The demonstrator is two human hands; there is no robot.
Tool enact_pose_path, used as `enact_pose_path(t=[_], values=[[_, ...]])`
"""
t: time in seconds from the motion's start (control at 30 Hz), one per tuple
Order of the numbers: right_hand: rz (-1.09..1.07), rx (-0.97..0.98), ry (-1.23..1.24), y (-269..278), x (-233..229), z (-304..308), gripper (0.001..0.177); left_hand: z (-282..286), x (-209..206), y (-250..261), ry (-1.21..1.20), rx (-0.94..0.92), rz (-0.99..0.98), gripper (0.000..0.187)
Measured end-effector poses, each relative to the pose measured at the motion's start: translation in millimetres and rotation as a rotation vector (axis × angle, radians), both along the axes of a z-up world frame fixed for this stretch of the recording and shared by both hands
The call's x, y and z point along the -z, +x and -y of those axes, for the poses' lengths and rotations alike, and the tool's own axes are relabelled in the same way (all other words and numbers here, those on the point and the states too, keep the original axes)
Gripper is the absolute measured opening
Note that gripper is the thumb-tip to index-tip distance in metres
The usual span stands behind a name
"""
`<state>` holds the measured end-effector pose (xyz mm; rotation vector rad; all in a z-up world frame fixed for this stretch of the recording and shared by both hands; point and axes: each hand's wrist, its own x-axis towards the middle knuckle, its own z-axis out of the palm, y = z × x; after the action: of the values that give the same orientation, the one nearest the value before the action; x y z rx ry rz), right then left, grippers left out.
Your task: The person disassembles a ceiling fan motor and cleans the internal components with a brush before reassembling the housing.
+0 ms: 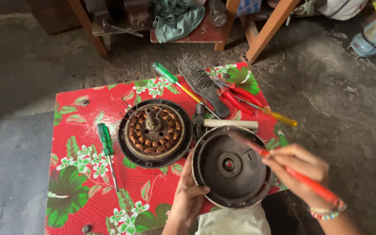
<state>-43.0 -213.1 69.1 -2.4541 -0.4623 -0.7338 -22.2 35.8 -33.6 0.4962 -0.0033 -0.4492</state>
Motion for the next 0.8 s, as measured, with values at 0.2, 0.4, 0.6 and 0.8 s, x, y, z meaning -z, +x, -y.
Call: enact_pose_path(t=[0.2,0.4,0.6,0.8], values=[[-0.527,-0.04,0.128,2.5,0.4,32.8,0.015,-1.0,-5.1,0.9,0.015,0.019,-0.03,0.115],[-0.05,-0.102,0.083,18.9,-2.1,2.4,0.017,-2.5,-13.6,0.1,0.071,0.021,-0.072,0.114],[-0.557,-0.393,0.235,25.5,13.9,15.8,0.019,-2.4,-11.6,0.5,0.043,0.017,-0.077,0.114],[-0.232,-0.34,0.127,31.4,-16.3,-13.8,0.015,0.9,-5.2,0.3,0.01,-0.001,-0.04,0.115]])
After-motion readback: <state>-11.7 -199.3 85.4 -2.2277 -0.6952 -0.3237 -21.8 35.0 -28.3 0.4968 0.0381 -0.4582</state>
